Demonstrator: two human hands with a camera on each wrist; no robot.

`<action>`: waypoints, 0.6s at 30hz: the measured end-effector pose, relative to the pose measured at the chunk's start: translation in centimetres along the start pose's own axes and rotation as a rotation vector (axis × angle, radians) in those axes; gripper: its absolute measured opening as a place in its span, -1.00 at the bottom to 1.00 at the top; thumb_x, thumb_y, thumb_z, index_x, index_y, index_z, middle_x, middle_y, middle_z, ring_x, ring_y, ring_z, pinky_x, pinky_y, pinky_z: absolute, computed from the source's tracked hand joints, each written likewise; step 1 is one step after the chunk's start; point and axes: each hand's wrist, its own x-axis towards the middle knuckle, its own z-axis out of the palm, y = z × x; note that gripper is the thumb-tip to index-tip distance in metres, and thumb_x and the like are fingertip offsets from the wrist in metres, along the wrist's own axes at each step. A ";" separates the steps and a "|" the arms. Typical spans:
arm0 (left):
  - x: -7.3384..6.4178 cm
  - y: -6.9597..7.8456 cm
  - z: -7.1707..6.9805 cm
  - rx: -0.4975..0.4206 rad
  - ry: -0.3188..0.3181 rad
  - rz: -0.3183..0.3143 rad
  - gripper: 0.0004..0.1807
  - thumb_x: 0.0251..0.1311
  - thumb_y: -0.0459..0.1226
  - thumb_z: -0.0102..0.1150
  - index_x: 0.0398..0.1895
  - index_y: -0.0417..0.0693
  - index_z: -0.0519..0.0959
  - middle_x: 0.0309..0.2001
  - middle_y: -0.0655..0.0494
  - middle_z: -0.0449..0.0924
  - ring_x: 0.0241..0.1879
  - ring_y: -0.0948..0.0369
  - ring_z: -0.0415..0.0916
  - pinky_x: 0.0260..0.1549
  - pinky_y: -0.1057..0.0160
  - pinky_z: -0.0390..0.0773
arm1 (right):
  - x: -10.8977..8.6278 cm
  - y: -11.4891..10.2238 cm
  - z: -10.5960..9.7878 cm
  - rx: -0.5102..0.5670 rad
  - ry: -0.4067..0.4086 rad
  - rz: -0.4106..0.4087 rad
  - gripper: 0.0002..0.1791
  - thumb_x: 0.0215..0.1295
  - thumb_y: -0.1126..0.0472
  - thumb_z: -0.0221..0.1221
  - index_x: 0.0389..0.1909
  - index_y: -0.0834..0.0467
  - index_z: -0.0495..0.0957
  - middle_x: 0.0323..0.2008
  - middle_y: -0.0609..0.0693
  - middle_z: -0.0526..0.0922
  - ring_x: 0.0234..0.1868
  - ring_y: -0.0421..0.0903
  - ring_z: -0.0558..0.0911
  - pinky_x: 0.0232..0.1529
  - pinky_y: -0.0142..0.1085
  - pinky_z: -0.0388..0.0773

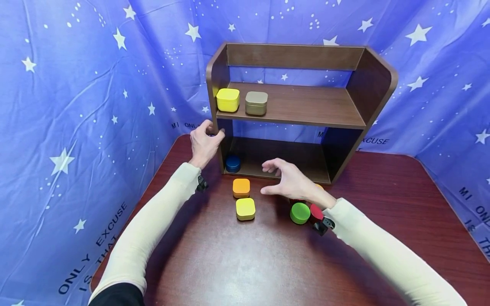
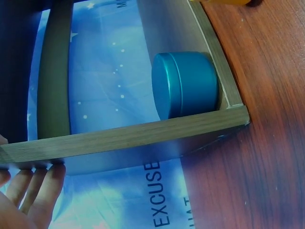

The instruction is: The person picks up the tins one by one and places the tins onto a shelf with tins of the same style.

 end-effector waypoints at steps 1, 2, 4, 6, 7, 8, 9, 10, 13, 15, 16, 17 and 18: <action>0.0 0.0 0.0 -0.001 0.000 -0.001 -0.77 0.20 -0.14 0.44 -0.33 -0.08 0.63 -0.31 -0.12 0.82 -0.26 -0.04 0.74 -0.20 0.22 0.50 | -0.1 0.2 0.4 0.003 -0.012 0.004 -0.24 0.08 0.17 0.62 0.30 0.28 0.56 0.14 0.17 0.76 0.15 0.14 0.65 0.23 0.11 0.61; 0.0 0.0 -0.1 -0.002 -0.001 -0.001 -0.77 0.20 -0.14 0.44 -0.33 -0.08 0.63 -0.31 -0.12 0.82 -0.27 -0.04 0.73 -0.20 0.21 0.50 | -0.2 0.4 0.8 0.004 -0.025 0.006 -0.24 0.08 0.16 0.62 0.30 0.29 0.56 0.14 0.17 0.75 0.15 0.17 0.65 0.23 0.10 0.61; 0.0 0.0 -0.1 -0.005 -0.003 -0.002 -0.77 0.20 -0.14 0.45 -0.33 -0.08 0.63 -0.31 -0.13 0.82 -0.27 -0.04 0.73 -0.19 0.20 0.50 | -0.4 0.6 1.6 0.010 -0.049 0.016 -0.22 0.09 0.14 0.62 0.31 0.30 0.56 0.14 0.18 0.75 0.15 0.18 0.65 0.23 0.08 0.62; 0.1 0.0 -0.1 -0.005 -0.004 -0.002 -0.77 0.20 -0.14 0.44 -0.33 -0.08 0.63 -0.31 -0.13 0.82 -0.27 -0.04 0.72 -0.19 0.20 0.50 | -0.5 0.9 2.4 0.016 -0.074 0.023 -0.21 0.10 0.12 0.62 0.32 0.31 0.55 0.15 0.20 0.74 0.15 0.20 0.64 0.23 0.08 0.64; 0.1 0.0 -0.1 -0.005 -0.004 -0.002 -0.77 0.20 -0.14 0.45 -0.33 -0.08 0.63 -0.31 -0.13 0.82 -0.26 -0.04 0.72 -0.18 0.19 0.50 | -0.6 1.0 2.8 0.020 -0.087 0.030 -0.20 0.10 0.11 0.62 0.33 0.32 0.54 0.16 0.22 0.74 0.16 0.20 0.64 0.24 0.08 0.64; 0.1 0.0 -0.1 -0.004 -0.004 -0.002 -0.77 0.20 -0.14 0.45 -0.32 -0.08 0.63 -0.31 -0.13 0.82 -0.26 -0.05 0.71 -0.18 0.18 0.50 | -0.7 1.1 3.2 0.022 -0.101 0.035 -0.19 0.11 0.10 0.62 0.34 0.32 0.54 0.17 0.23 0.73 0.16 0.19 0.64 0.25 0.08 0.64; 0.1 0.0 -0.1 -0.004 -0.004 -0.002 -0.77 0.20 -0.14 0.45 -0.32 -0.08 0.64 -0.31 -0.13 0.82 -0.26 -0.05 0.71 -0.17 0.18 0.50 | -0.8 1.2 3.5 0.025 -0.113 0.045 -0.18 0.11 0.09 0.61 0.35 0.32 0.53 0.18 0.23 0.73 0.17 0.18 0.65 0.27 0.10 0.64; 0.1 0.0 -0.1 -0.003 -0.004 -0.002 -0.77 0.21 -0.14 0.45 -0.32 -0.08 0.64 -0.31 -0.13 0.82 -0.25 -0.05 0.71 -0.17 0.17 0.50 | -0.9 1.4 3.9 0.024 -0.125 0.052 -0.18 0.12 0.08 0.61 0.35 0.32 0.53 0.20 0.23 0.73 0.18 0.18 0.65 0.28 0.10 0.64; 0.0 0.0 -0.1 -0.006 -0.009 -0.004 -0.77 0.22 -0.14 0.46 -0.31 -0.09 0.64 -0.30 -0.14 0.82 -0.24 -0.07 0.71 -0.16 0.16 0.51 | -1.2 1.6 4.8 0.023 -0.154 0.070 -0.18 0.15 0.07 0.61 0.36 0.31 0.52 0.22 0.21 0.72 0.19 0.15 0.67 0.33 0.10 0.64; 0.0 0.0 -0.1 -0.008 -0.011 -0.008 -0.78 0.22 -0.14 0.45 -0.30 -0.08 0.65 -0.29 -0.14 0.82 -0.23 -0.06 0.71 -0.15 0.15 0.52 | -1.3 1.8 5.3 0.014 -0.171 0.075 -0.19 0.16 0.08 0.61 0.36 0.29 0.52 0.22 0.18 0.72 0.20 0.12 0.69 0.35 0.08 0.64; 0.0 0.0 -0.1 -0.010 -0.012 -0.010 -0.78 0.23 -0.14 0.45 -0.30 -0.08 0.65 -0.28 -0.14 0.82 -0.23 -0.06 0.71 -0.15 0.15 0.52 | -1.4 1.9 5.6 0.008 -0.178 0.074 -0.19 0.15 0.08 0.61 0.36 0.29 0.52 0.22 0.17 0.72 0.20 0.11 0.69 0.35 0.07 0.64; 0.0 0.0 -0.1 -0.012 -0.013 -0.011 -0.78 0.23 -0.14 0.45 -0.29 -0.08 0.65 -0.28 -0.14 0.82 -0.23 -0.05 0.71 -0.14 0.15 0.53 | -1.4 1.9 5.8 0.002 -0.182 0.072 -0.19 0.14 0.08 0.62 0.36 0.28 0.52 0.22 0.16 0.71 0.19 0.10 0.69 0.35 0.06 0.64; -0.1 0.1 -0.1 -0.015 -0.014 -0.013 -0.78 0.23 -0.14 0.45 -0.29 -0.08 0.65 -0.28 -0.14 0.82 -0.22 -0.05 0.71 -0.14 0.15 0.53 | -1.4 2.0 5.9 -0.007 -0.186 0.069 -0.19 0.14 0.08 0.62 0.35 0.28 0.53 0.21 0.15 0.71 0.19 0.08 0.68 0.34 0.04 0.65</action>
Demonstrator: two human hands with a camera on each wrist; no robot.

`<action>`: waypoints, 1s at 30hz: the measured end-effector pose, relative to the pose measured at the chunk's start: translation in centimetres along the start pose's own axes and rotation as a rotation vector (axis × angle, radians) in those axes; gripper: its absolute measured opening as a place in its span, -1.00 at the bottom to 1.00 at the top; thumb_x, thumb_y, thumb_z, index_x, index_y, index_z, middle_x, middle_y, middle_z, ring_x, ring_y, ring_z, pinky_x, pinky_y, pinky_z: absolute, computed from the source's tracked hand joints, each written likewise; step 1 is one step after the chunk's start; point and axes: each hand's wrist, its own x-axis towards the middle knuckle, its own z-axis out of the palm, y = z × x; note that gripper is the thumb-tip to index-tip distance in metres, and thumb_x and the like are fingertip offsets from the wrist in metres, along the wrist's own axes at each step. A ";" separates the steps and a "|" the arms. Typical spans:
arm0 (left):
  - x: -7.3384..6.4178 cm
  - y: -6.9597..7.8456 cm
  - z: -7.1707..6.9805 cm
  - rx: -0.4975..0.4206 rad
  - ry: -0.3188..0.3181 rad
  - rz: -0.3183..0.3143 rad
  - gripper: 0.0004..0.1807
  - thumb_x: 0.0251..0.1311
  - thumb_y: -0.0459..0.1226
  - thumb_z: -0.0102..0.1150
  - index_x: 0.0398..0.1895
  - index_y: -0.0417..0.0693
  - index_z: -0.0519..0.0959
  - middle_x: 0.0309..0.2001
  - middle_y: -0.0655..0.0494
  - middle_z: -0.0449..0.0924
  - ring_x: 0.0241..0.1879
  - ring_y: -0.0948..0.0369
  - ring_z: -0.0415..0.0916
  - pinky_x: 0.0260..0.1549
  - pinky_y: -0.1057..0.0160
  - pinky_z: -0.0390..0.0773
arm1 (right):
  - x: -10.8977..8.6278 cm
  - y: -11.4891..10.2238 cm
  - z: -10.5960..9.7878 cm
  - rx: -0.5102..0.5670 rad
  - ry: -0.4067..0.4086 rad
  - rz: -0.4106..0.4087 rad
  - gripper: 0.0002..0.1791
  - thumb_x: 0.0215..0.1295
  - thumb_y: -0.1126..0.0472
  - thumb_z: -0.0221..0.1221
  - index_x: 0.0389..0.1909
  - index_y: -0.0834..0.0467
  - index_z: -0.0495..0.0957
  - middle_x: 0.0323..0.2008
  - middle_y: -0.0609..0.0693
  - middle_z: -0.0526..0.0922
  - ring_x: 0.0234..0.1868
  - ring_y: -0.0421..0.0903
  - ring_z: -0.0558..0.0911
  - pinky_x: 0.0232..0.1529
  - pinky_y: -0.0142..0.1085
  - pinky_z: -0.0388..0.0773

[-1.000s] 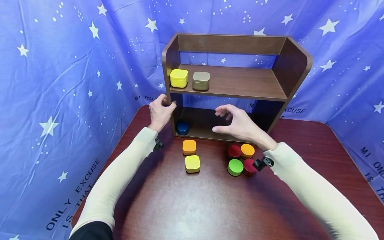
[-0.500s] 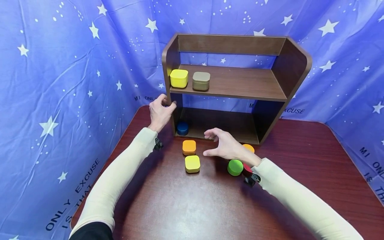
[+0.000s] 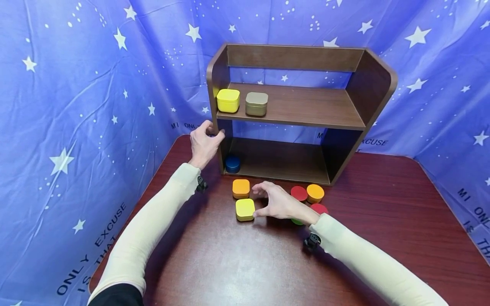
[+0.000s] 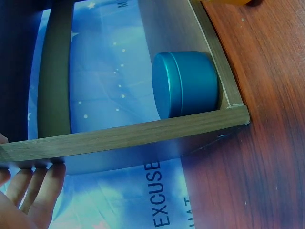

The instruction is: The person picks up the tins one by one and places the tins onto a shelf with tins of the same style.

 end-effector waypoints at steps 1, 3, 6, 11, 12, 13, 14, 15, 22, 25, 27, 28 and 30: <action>0.0 0.0 0.0 -0.002 -0.002 -0.001 -0.78 0.23 -0.14 0.45 -0.29 -0.08 0.66 -0.27 -0.14 0.82 -0.22 -0.05 0.71 -0.14 0.15 0.53 | 0.0 0.1 0.2 -0.007 -0.002 -0.002 -0.19 0.13 0.08 0.63 0.35 0.28 0.53 0.20 0.14 0.71 0.18 0.07 0.68 0.34 0.03 0.65; 0.0 0.0 0.0 -0.004 -0.005 -0.002 -0.79 0.23 -0.15 0.44 -0.29 -0.08 0.66 -0.27 -0.14 0.82 -0.22 -0.05 0.71 -0.13 0.15 0.54 | 0.0 0.2 0.5 -0.020 -0.003 -0.006 -0.19 0.11 0.08 0.64 0.34 0.27 0.54 0.18 0.12 0.70 0.17 0.05 0.67 0.32 0.01 0.65; -0.1 -0.1 0.0 -0.003 -0.006 -0.004 -0.79 0.23 -0.15 0.45 -0.29 -0.08 0.65 -0.27 -0.14 0.82 -0.22 -0.04 0.71 -0.13 0.15 0.54 | 0.1 0.2 0.9 -0.031 -0.005 -0.011 -0.20 0.10 0.08 0.64 0.32 0.26 0.55 0.16 0.10 0.71 0.15 0.02 0.66 0.30 -0.02 0.65; -0.1 -0.1 0.0 0.011 -0.004 -0.006 -0.79 0.23 -0.16 0.45 -0.30 -0.08 0.64 -0.28 -0.13 0.82 -0.23 -0.04 0.70 -0.14 0.16 0.53 | 0.2 0.3 1.4 -0.048 -0.005 -0.035 -0.23 0.09 0.10 0.64 0.29 0.28 0.57 0.12 0.12 0.72 0.12 0.03 0.63 0.26 -0.07 0.63; 0.0 0.0 0.0 0.014 -0.005 -0.006 -0.79 0.23 -0.16 0.45 -0.30 -0.08 0.64 -0.28 -0.13 0.82 -0.24 -0.04 0.70 -0.14 0.16 0.53 | 0.2 0.3 1.5 -0.055 -0.005 -0.035 -0.24 0.09 0.10 0.63 0.29 0.27 0.57 0.12 0.12 0.71 0.12 0.03 0.63 0.25 -0.09 0.62; 0.0 0.0 0.0 0.014 -0.005 -0.005 -0.79 0.23 -0.16 0.45 -0.30 -0.08 0.64 -0.28 -0.14 0.82 -0.24 -0.04 0.70 -0.14 0.16 0.53 | 0.2 0.3 1.6 -0.061 -0.005 -0.033 -0.25 0.10 0.10 0.63 0.28 0.27 0.58 0.11 0.12 0.71 0.11 0.03 0.63 0.25 -0.10 0.62; 0.0 0.0 0.0 0.014 -0.006 -0.004 -0.78 0.24 -0.15 0.45 -0.30 -0.08 0.64 -0.28 -0.14 0.82 -0.24 -0.05 0.70 -0.14 0.16 0.53 | 0.2 0.4 1.7 -0.068 -0.006 -0.031 -0.26 0.11 0.10 0.62 0.28 0.27 0.58 0.10 0.11 0.71 0.11 0.02 0.62 0.25 -0.11 0.61; 0.0 0.0 0.0 0.014 -0.007 -0.003 -0.78 0.24 -0.15 0.45 -0.30 -0.08 0.64 -0.28 -0.14 0.82 -0.23 -0.05 0.71 -0.14 0.16 0.52 | 0.2 0.4 1.8 -0.075 -0.007 -0.028 -0.27 0.12 0.11 0.62 0.28 0.26 0.58 0.09 0.10 0.71 0.11 0.01 0.62 0.25 -0.12 0.61; 0.1 -0.1 0.0 0.007 -0.006 0.002 -0.78 0.24 -0.16 0.44 -0.32 -0.09 0.62 -0.30 -0.14 0.82 -0.26 -0.04 0.71 -0.17 0.18 0.51 | 0.3 0.5 2.4 -0.096 -0.013 -0.010 -0.30 0.14 0.10 0.61 0.27 0.24 0.59 0.04 0.06 0.70 0.08 -0.03 0.62 0.22 -0.13 0.61; 0.1 -0.1 0.0 0.007 -0.010 0.004 -0.78 0.23 -0.16 0.45 -0.33 -0.08 0.61 -0.30 -0.14 0.82 -0.26 -0.05 0.71 -0.18 0.19 0.51 | 0.3 0.5 2.6 -0.092 -0.013 -0.011 -0.31 0.14 0.09 0.61 0.26 0.21 0.60 0.04 0.04 0.70 0.08 -0.03 0.62 0.21 -0.14 0.61; 0.1 -0.1 -0.1 0.007 -0.013 0.005 -0.77 0.23 -0.16 0.45 -0.32 -0.08 0.61 -0.29 -0.14 0.83 -0.26 -0.05 0.72 -0.19 0.20 0.51 | 0.4 0.5 2.7 -0.095 -0.010 -0.021 -0.31 0.13 0.09 0.62 0.25 0.21 0.61 0.04 0.04 0.70 0.07 -0.04 0.62 0.20 -0.15 0.61; 0.1 -0.1 -0.1 0.008 -0.014 0.005 -0.77 0.24 -0.15 0.45 -0.31 -0.08 0.61 -0.28 -0.14 0.83 -0.25 -0.04 0.72 -0.20 0.21 0.51 | 0.4 0.5 2.7 -0.096 -0.009 -0.025 -0.31 0.13 0.08 0.62 0.25 0.20 0.61 0.04 0.03 0.70 0.07 -0.04 0.62 0.20 -0.15 0.60; 0.1 0.0 -0.1 0.006 -0.014 0.005 -0.77 0.24 -0.15 0.45 -0.30 -0.08 0.62 -0.28 -0.15 0.83 -0.25 -0.03 0.72 -0.21 0.22 0.51 | 0.4 0.5 2.8 -0.098 -0.007 -0.034 -0.31 0.12 0.08 0.62 0.25 0.20 0.61 0.04 0.03 0.71 0.07 -0.05 0.62 0.20 -0.15 0.60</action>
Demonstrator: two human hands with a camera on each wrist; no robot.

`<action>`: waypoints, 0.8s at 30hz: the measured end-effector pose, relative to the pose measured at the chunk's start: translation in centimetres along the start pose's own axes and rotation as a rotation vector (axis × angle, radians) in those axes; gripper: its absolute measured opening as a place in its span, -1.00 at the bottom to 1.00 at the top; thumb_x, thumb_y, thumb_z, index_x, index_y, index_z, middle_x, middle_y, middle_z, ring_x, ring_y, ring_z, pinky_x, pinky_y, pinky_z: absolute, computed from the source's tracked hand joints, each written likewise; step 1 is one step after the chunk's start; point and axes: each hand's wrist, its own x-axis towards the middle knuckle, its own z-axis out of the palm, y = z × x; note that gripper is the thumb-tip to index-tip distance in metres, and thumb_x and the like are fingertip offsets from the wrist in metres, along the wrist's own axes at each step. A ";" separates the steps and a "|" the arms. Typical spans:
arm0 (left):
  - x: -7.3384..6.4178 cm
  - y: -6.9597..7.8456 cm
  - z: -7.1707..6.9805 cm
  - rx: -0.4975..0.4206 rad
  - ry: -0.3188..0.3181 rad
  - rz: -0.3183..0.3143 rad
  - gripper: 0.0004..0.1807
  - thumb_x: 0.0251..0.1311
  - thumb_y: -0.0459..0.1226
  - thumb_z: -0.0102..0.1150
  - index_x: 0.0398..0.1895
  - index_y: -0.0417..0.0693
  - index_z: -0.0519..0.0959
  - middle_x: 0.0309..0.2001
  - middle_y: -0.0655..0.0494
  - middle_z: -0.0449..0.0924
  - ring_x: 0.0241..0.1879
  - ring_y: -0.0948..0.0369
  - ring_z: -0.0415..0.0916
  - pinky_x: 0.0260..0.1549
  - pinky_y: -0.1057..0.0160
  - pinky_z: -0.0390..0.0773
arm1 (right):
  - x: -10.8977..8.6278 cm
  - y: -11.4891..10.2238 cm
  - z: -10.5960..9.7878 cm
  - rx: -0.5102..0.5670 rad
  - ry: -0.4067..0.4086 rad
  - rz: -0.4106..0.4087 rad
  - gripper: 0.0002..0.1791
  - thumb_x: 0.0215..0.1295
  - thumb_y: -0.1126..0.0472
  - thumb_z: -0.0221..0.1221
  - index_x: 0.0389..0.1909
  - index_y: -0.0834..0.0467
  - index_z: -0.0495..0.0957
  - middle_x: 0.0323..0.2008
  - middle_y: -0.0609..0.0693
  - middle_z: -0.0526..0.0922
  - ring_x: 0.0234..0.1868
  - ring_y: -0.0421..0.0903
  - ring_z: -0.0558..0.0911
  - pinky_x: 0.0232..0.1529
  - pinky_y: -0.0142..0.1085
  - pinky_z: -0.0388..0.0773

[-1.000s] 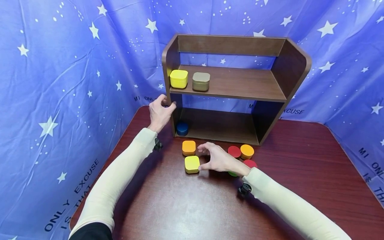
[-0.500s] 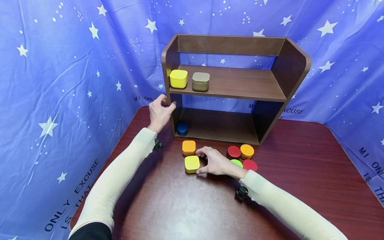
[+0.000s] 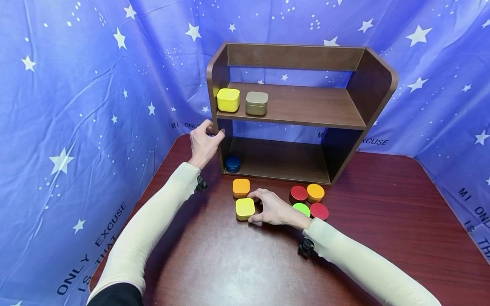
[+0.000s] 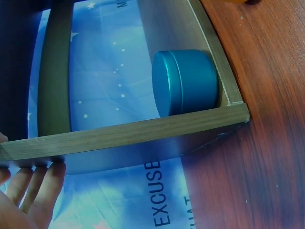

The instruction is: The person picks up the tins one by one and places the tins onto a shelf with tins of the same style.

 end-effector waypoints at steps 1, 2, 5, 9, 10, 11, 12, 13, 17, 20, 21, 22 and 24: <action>0.0 0.0 0.0 0.000 0.002 0.002 -0.78 0.24 -0.15 0.44 -0.30 -0.09 0.62 -0.28 -0.15 0.83 -0.25 -0.03 0.72 -0.21 0.22 0.51 | 0.0 0.0 0.0 -0.004 0.002 -0.004 -0.31 0.12 0.09 0.62 0.24 0.20 0.62 0.04 0.03 0.71 0.07 -0.05 0.63 0.21 -0.15 0.60; 0.0 0.0 0.0 -0.001 0.003 0.005 -0.77 0.24 -0.15 0.44 -0.30 -0.09 0.62 -0.27 -0.15 0.83 -0.25 -0.03 0.72 -0.21 0.23 0.51 | 0.0 0.0 0.1 -0.005 0.003 -0.009 -0.31 0.12 0.08 0.62 0.24 0.21 0.62 0.04 0.03 0.71 0.07 -0.05 0.63 0.21 -0.14 0.60; 0.0 0.0 0.1 -0.001 0.006 0.011 -0.76 0.23 -0.15 0.45 -0.31 -0.10 0.61 -0.27 -0.17 0.83 -0.25 -0.05 0.72 -0.21 0.22 0.50 | 0.0 0.1 0.1 -0.008 0.011 -0.023 -0.30 0.10 0.10 0.63 0.24 0.22 0.61 0.06 0.05 0.72 0.08 -0.03 0.64 0.22 -0.10 0.61; 0.1 -0.1 0.1 0.003 0.011 0.009 -0.75 0.23 -0.15 0.45 -0.31 -0.10 0.61 -0.26 -0.17 0.84 -0.25 -0.05 0.73 -0.21 0.22 0.51 | 0.0 0.2 0.2 -0.008 0.025 -0.054 -0.29 0.09 0.10 0.63 0.25 0.24 0.61 0.09 0.07 0.73 0.10 -0.02 0.64 0.24 -0.03 0.62; 0.1 -0.1 0.1 0.003 0.011 0.007 -0.76 0.22 -0.15 0.45 -0.31 -0.10 0.62 -0.26 -0.17 0.84 -0.25 -0.05 0.74 -0.21 0.22 0.51 | 0.0 0.6 0.4 -0.013 0.036 -0.082 -0.30 0.13 0.07 0.62 0.25 0.24 0.61 0.09 0.07 0.73 0.09 -0.04 0.64 0.23 -0.07 0.62; 0.1 0.0 0.1 0.003 0.011 0.006 -0.76 0.22 -0.15 0.45 -0.31 -0.10 0.62 -0.25 -0.17 0.84 -0.25 -0.05 0.74 -0.21 0.23 0.51 | 0.0 0.7 0.5 -0.014 0.039 -0.089 -0.29 0.13 0.06 0.61 0.25 0.24 0.60 0.09 0.07 0.73 0.09 -0.03 0.64 0.23 -0.06 0.62; 0.1 0.0 0.1 0.003 0.012 0.006 -0.76 0.22 -0.15 0.45 -0.31 -0.10 0.62 -0.26 -0.16 0.84 -0.25 -0.05 0.74 -0.21 0.23 0.52 | 0.0 0.7 0.5 -0.016 0.041 -0.093 -0.29 0.13 0.06 0.61 0.26 0.24 0.60 0.09 0.07 0.73 0.09 -0.04 0.63 0.23 -0.06 0.62; 0.1 0.0 0.1 0.002 0.012 0.007 -0.76 0.22 -0.15 0.45 -0.30 -0.11 0.62 -0.26 -0.16 0.84 -0.26 -0.05 0.74 -0.21 0.22 0.52 | 0.0 0.9 0.6 -0.013 0.043 -0.097 -0.29 0.14 0.05 0.61 0.26 0.25 0.60 0.09 0.08 0.73 0.09 -0.03 0.63 0.23 -0.05 0.63; 0.1 0.1 0.1 -0.005 0.011 0.013 -0.75 0.22 -0.14 0.44 -0.31 -0.11 0.62 -0.27 -0.17 0.83 -0.26 -0.07 0.73 -0.21 0.21 0.51 | 0.4 1.9 1.2 0.000 0.045 -0.093 -0.26 0.12 0.01 0.61 0.27 0.24 0.60 0.12 0.10 0.72 0.10 0.02 0.64 0.25 0.01 0.63; 0.1 0.1 0.1 -0.007 0.010 0.009 -0.75 0.22 -0.14 0.45 -0.31 -0.10 0.61 -0.28 -0.17 0.82 -0.26 -0.06 0.72 -0.21 0.21 0.50 | 1.0 3.9 2.4 -0.010 0.050 -0.088 -0.24 0.11 -0.05 0.62 0.29 0.17 0.60 0.14 0.03 0.72 0.12 -0.03 0.65 0.26 -0.02 0.62; 0.1 0.0 0.1 -0.006 0.010 0.005 -0.76 0.22 -0.14 0.45 -0.32 -0.10 0.61 -0.28 -0.16 0.82 -0.27 -0.06 0.72 -0.21 0.21 0.50 | 1.3 4.7 2.9 -0.022 0.053 -0.088 -0.23 0.10 -0.08 0.63 0.29 0.13 0.60 0.14 -0.01 0.72 0.12 -0.06 0.65 0.25 -0.06 0.63; 0.1 0.0 0.1 -0.006 0.010 0.002 -0.76 0.22 -0.14 0.45 -0.32 -0.09 0.62 -0.28 -0.16 0.82 -0.27 -0.05 0.72 -0.21 0.22 0.50 | 1.5 5.4 3.3 -0.036 0.057 -0.093 -0.22 0.09 -0.10 0.64 0.29 0.10 0.61 0.13 -0.05 0.72 0.11 -0.10 0.64 0.23 -0.09 0.63; 0.0 0.0 0.1 -0.007 0.011 -0.005 -0.77 0.22 -0.14 0.45 -0.31 -0.09 0.62 -0.28 -0.15 0.82 -0.27 -0.04 0.72 -0.21 0.23 0.51 | 1.7 6.1 3.8 -0.046 0.057 -0.082 -0.21 0.05 -0.12 0.65 0.29 0.04 0.61 0.13 -0.12 0.71 0.11 -0.16 0.63 0.25 -0.11 0.63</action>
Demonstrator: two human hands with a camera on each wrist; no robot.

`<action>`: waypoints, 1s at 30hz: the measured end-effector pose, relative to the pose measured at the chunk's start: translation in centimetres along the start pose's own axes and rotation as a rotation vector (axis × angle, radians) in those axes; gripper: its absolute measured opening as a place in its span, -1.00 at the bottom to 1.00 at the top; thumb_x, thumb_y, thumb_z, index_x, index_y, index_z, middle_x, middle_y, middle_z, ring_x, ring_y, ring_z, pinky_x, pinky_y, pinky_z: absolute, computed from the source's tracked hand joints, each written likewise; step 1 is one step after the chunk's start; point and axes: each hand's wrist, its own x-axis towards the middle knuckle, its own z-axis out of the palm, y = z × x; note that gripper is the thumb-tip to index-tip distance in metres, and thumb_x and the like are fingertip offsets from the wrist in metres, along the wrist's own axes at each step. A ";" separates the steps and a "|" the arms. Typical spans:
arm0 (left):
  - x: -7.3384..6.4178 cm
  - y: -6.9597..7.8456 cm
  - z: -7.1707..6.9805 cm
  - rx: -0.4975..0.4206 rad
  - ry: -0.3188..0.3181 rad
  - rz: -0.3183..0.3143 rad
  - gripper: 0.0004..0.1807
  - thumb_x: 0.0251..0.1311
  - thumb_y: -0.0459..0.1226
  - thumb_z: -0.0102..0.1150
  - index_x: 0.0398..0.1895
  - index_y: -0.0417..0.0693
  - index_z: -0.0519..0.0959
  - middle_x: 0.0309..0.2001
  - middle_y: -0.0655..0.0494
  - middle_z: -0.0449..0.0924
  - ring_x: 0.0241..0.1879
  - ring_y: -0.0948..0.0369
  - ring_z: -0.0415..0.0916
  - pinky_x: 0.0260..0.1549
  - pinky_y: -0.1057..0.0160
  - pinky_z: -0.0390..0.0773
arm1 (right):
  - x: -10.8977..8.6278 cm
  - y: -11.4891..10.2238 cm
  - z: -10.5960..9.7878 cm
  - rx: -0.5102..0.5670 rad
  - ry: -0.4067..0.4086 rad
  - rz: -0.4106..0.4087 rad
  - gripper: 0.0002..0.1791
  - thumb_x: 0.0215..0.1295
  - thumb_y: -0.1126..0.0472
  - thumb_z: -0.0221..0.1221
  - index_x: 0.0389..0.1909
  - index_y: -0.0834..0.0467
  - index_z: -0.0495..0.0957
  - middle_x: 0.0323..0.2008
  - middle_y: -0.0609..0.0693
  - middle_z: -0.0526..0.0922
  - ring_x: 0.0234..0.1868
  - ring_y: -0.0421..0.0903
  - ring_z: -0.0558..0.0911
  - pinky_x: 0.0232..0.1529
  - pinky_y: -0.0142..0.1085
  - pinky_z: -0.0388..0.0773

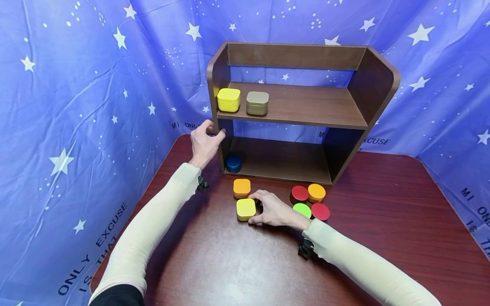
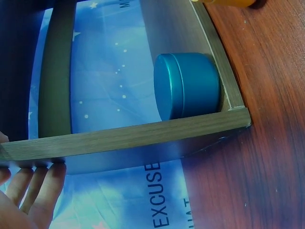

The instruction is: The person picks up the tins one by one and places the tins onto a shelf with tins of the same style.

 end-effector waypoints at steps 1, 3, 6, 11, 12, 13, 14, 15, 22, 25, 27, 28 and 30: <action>0.0 0.0 0.0 -0.002 0.000 -0.003 -0.77 0.23 -0.14 0.45 -0.31 -0.09 0.63 -0.28 -0.15 0.82 -0.26 -0.03 0.73 -0.20 0.23 0.52 | 0.0 0.2 0.2 -0.012 0.004 -0.010 -0.21 0.05 -0.13 0.65 0.28 0.04 0.61 0.12 -0.13 0.72 0.10 -0.17 0.63 0.23 -0.13 0.63; -0.1 0.0 0.0 -0.003 0.000 -0.007 -0.77 0.23 -0.14 0.44 -0.30 -0.08 0.63 -0.27 -0.14 0.83 -0.26 -0.03 0.73 -0.20 0.24 0.52 | -0.2 -0.6 -0.4 -0.008 0.006 -0.022 -0.22 0.06 -0.12 0.65 0.28 0.07 0.61 0.12 -0.10 0.72 0.10 -0.15 0.63 0.24 -0.15 0.62; -0.1 0.0 0.0 -0.003 -0.003 -0.010 -0.77 0.23 -0.14 0.45 -0.29 -0.09 0.64 -0.26 -0.14 0.83 -0.24 -0.03 0.73 -0.19 0.24 0.51 | -0.6 -2.3 -1.3 0.034 0.003 -0.014 -0.25 0.08 -0.09 0.64 0.25 0.12 0.62 0.10 -0.04 0.72 0.07 -0.12 0.63 0.23 -0.17 0.61; -0.2 0.1 0.0 -0.002 -0.004 -0.013 -0.77 0.22 -0.14 0.45 -0.28 -0.10 0.65 -0.25 -0.14 0.83 -0.23 -0.03 0.72 -0.17 0.21 0.51 | -1.0 -5.0 -3.1 0.070 -0.012 0.023 -0.31 0.06 0.05 0.65 0.19 0.20 0.64 0.03 0.02 0.73 0.01 -0.06 0.63 0.17 -0.12 0.63; -0.2 0.1 0.0 -0.001 -0.004 -0.013 -0.77 0.23 -0.14 0.45 -0.29 -0.10 0.64 -0.25 -0.15 0.83 -0.23 -0.04 0.72 -0.17 0.20 0.51 | -1.1 -5.5 -3.4 0.063 -0.014 0.032 -0.31 0.06 0.07 0.65 0.19 0.22 0.64 0.03 0.03 0.74 0.01 -0.05 0.63 0.18 -0.11 0.63; -0.2 0.1 0.0 0.000 -0.005 -0.012 -0.77 0.23 -0.14 0.45 -0.28 -0.10 0.64 -0.25 -0.15 0.83 -0.22 -0.04 0.72 -0.17 0.20 0.52 | -1.1 -5.7 -3.6 0.058 -0.015 0.040 -0.32 0.07 0.07 0.65 0.19 0.22 0.64 0.03 0.03 0.74 0.02 -0.06 0.64 0.18 -0.11 0.63; -0.1 0.1 0.0 0.001 -0.005 -0.011 -0.76 0.23 -0.14 0.45 -0.28 -0.10 0.64 -0.25 -0.15 0.82 -0.22 -0.05 0.72 -0.17 0.19 0.52 | -1.1 -6.0 -3.8 0.050 -0.015 0.045 -0.31 0.08 0.07 0.65 0.20 0.22 0.64 0.04 0.03 0.74 0.02 -0.05 0.64 0.18 -0.11 0.64; -0.1 0.1 0.0 0.002 -0.006 -0.011 -0.76 0.24 -0.14 0.45 -0.28 -0.10 0.64 -0.24 -0.16 0.82 -0.22 -0.06 0.72 -0.17 0.19 0.52 | -1.1 -6.1 -3.9 0.046 -0.016 0.053 -0.31 0.08 0.06 0.64 0.20 0.22 0.64 0.04 0.03 0.74 0.03 -0.05 0.65 0.19 -0.12 0.64; -0.1 0.1 0.1 0.004 -0.006 -0.013 -0.76 0.24 -0.14 0.45 -0.27 -0.10 0.64 -0.25 -0.15 0.82 -0.23 -0.04 0.71 -0.18 0.19 0.52 | -1.1 -6.5 -4.9 0.075 -0.002 0.088 -0.29 0.10 0.05 0.63 0.24 0.20 0.63 0.12 0.06 0.73 0.06 -0.03 0.70 0.17 -0.13 0.67; -0.1 0.1 0.1 -0.001 -0.005 -0.016 -0.76 0.24 -0.14 0.46 -0.28 -0.10 0.64 -0.25 -0.15 0.82 -0.23 -0.05 0.71 -0.18 0.19 0.52 | -1.1 -6.6 -5.6 0.092 0.013 0.077 -0.30 0.10 0.07 0.63 0.24 0.20 0.62 0.11 0.06 0.74 0.03 -0.03 0.72 0.14 -0.15 0.69; -0.2 0.0 0.1 -0.002 -0.005 -0.018 -0.76 0.25 -0.14 0.46 -0.28 -0.10 0.64 -0.25 -0.15 0.81 -0.22 -0.05 0.71 -0.18 0.19 0.51 | -1.1 -6.7 -6.1 0.100 0.019 0.076 -0.30 0.10 0.07 0.63 0.24 0.20 0.62 0.10 0.06 0.73 -0.01 -0.04 0.73 0.10 -0.16 0.70; -0.2 0.0 0.1 -0.003 -0.004 -0.019 -0.76 0.24 -0.13 0.46 -0.28 -0.09 0.64 -0.26 -0.15 0.81 -0.22 -0.05 0.71 -0.18 0.19 0.52 | -1.1 -6.7 -6.3 0.106 0.021 0.079 -0.30 0.10 0.07 0.63 0.24 0.19 0.61 0.09 0.06 0.73 -0.02 -0.06 0.73 0.09 -0.18 0.70; -0.2 0.0 0.1 -0.004 -0.004 -0.020 -0.76 0.24 -0.13 0.45 -0.28 -0.09 0.64 -0.26 -0.15 0.81 -0.22 -0.05 0.71 -0.17 0.19 0.52 | -1.2 -6.8 -6.9 0.106 0.027 0.082 -0.29 0.11 0.07 0.63 0.25 0.19 0.61 0.10 0.07 0.73 -0.05 -0.07 0.73 0.07 -0.19 0.71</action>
